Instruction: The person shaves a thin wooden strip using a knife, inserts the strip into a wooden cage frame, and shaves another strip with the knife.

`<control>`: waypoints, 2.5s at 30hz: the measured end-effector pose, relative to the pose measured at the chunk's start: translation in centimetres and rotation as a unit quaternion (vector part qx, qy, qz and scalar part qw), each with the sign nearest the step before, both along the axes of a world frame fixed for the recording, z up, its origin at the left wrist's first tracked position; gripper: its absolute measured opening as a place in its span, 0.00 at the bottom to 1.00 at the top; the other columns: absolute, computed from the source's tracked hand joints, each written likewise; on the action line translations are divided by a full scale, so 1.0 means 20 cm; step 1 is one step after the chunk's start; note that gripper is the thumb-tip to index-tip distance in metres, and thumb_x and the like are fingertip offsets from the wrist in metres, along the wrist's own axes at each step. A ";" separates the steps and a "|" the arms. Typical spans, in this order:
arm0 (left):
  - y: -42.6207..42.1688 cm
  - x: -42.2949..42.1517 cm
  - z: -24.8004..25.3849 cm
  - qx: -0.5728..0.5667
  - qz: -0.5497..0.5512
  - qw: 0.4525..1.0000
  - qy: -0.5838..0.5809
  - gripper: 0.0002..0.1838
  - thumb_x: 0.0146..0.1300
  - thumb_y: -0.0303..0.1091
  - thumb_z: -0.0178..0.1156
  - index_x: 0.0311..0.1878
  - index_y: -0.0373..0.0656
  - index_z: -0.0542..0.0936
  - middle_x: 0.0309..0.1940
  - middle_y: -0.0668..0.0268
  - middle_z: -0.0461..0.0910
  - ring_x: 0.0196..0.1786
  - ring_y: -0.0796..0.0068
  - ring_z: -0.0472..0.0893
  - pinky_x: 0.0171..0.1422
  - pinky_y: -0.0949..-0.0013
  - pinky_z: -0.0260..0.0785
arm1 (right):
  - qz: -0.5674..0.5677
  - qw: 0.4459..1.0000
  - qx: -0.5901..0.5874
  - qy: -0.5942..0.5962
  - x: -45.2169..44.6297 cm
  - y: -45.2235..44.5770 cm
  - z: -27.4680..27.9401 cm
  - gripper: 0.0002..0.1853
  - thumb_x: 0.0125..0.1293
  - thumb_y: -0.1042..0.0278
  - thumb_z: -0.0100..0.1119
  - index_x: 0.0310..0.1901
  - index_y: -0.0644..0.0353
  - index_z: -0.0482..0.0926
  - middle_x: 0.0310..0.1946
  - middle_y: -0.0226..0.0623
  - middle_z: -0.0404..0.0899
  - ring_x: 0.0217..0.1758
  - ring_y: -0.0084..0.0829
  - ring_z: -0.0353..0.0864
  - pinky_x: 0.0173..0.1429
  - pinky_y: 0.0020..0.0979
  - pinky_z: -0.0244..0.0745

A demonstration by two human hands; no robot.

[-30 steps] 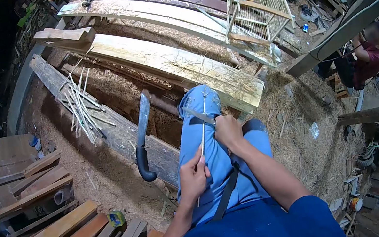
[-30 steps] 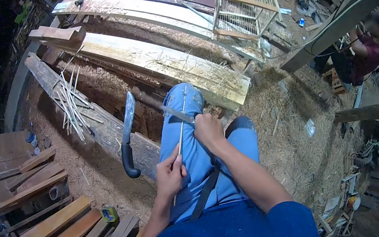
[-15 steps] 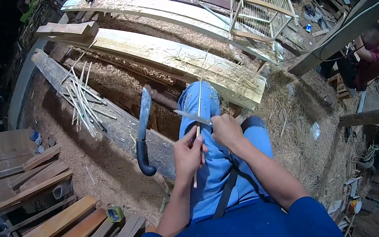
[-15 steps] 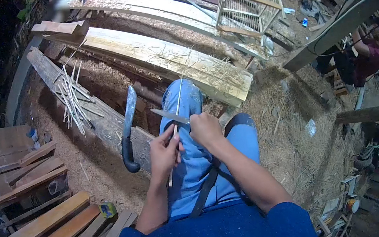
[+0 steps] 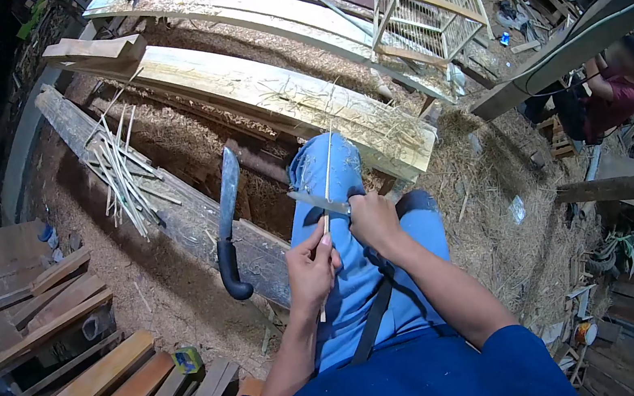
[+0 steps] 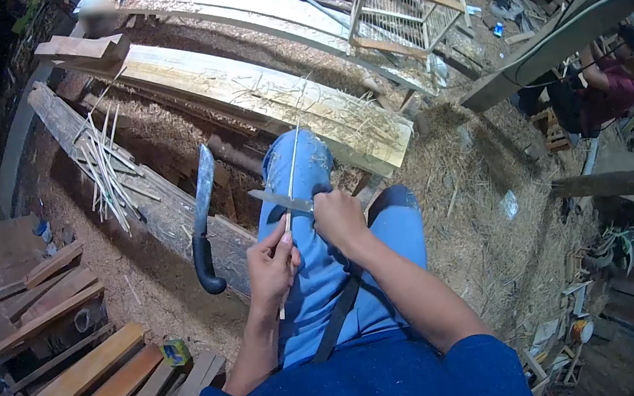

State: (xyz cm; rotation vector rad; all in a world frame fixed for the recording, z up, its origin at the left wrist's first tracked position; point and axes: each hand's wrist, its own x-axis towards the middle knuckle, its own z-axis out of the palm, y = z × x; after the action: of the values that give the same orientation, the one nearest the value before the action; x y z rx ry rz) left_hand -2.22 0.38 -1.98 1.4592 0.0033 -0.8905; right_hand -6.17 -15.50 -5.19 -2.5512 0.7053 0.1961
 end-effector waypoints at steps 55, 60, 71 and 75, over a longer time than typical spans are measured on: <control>0.36 -0.23 0.12 0.070 -0.037 0.997 -0.020 0.20 0.72 0.28 0.55 0.66 0.39 0.74 0.18 0.71 0.75 0.14 0.87 0.66 0.16 0.79 0.57 | -0.023 0.999 -0.016 0.015 -0.02 -0.04 -0.04 0.05 0.52 0.74 0.62 0.30 0.65 0.83 0.30 0.56 0.83 0.37 0.55 0.86 0.44 0.52 0.80; 0.54 -0.30 0.19 0.064 -0.007 0.998 0.025 0.18 0.73 0.28 0.54 0.64 0.40 0.77 0.18 0.71 0.76 0.14 0.88 0.65 0.16 0.79 0.57 | -0.062 0.997 -0.024 0.032 0.03 -0.05 0.00 0.06 0.53 0.75 0.58 0.30 0.67 0.83 0.33 0.59 0.83 0.40 0.55 0.86 0.45 0.52 0.80; 0.13 0.02 0.04 -0.001 -0.024 1.000 -0.020 0.20 0.74 0.33 0.54 0.65 0.36 0.75 0.20 0.68 0.77 0.14 0.85 0.70 0.16 0.79 0.61 | 0.013 1.000 -0.020 -0.010 0.01 0.02 0.08 0.09 0.52 0.72 0.60 0.32 0.66 0.84 0.34 0.60 0.82 0.41 0.56 0.85 0.47 0.51 0.81; 0.02 0.04 0.05 0.007 -0.008 1.000 -0.030 0.18 0.73 0.32 0.56 0.62 0.35 0.77 0.20 0.68 0.78 0.14 0.85 0.70 0.16 0.78 0.61 | 0.015 1.000 -0.013 -0.018 -0.01 0.03 0.08 0.09 0.52 0.71 0.63 0.34 0.65 0.84 0.33 0.59 0.82 0.40 0.56 0.85 0.47 0.51 0.81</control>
State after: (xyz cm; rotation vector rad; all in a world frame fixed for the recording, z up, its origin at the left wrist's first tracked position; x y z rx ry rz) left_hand -1.44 0.74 -1.00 1.4994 -0.0461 -0.8610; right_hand -6.41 -14.94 -3.54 -2.5847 0.6613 0.1501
